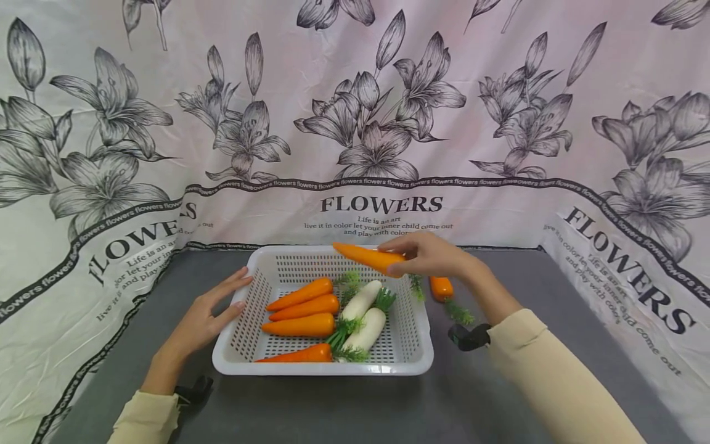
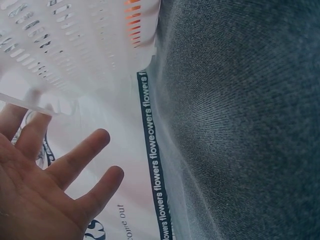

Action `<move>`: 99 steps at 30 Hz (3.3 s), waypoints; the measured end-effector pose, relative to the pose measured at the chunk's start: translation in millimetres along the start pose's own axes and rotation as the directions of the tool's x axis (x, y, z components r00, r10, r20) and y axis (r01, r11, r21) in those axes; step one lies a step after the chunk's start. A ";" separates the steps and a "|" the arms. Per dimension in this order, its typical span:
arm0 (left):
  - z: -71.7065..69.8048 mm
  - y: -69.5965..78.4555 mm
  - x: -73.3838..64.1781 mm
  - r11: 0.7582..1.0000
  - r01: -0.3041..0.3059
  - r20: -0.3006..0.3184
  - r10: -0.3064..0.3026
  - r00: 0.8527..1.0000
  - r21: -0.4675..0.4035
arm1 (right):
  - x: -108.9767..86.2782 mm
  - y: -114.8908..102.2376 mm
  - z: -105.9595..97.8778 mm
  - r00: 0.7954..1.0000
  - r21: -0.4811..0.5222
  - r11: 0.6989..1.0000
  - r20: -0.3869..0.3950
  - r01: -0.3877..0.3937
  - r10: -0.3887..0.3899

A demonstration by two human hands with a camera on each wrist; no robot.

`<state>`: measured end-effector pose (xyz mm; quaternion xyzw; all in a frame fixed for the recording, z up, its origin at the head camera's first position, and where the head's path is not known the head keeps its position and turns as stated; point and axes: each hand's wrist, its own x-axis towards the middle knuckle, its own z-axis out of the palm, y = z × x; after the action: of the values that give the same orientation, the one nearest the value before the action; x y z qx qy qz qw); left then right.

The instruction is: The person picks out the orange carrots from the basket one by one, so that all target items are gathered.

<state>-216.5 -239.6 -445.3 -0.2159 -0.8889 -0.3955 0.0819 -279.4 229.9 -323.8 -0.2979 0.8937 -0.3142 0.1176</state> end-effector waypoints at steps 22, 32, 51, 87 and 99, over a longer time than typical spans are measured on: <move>0.4 1.6 0.4 1.000 -0.026 -0.010 0.026 1.000 -0.011 | -80.8 126.0 41.5 0.683 0.059 0.933 -0.665 -0.354 0.301; 1.0 1.6 -0.1 1.000 -0.025 -0.014 0.025 1.000 -0.002 | -82.1 142.3 60.6 0.656 0.050 0.902 -0.669 -0.430 0.350; 0.4 2.0 -0.1 1.000 -0.012 -0.007 0.012 1.000 -0.013 | -88.7 142.6 77.2 0.667 0.069 0.897 -0.644 -0.437 0.374; -0.5 3.2 -0.3 1.000 0.002 -0.002 -0.002 1.000 0.002 | -94.1 137.2 66.7 0.690 0.040 0.894 -0.620 -0.447 0.373; -0.4 3.9 -0.3 1.000 0.008 0.001 -0.008 1.000 0.006 | -60.0 80.0 17.8 0.777 -0.088 0.951 -0.601 -0.296 0.186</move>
<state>-214.5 -237.7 -442.6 -0.2123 -0.8912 -0.3928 0.0803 -261.2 307.5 -386.7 -0.0784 0.9412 -0.2918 -0.1509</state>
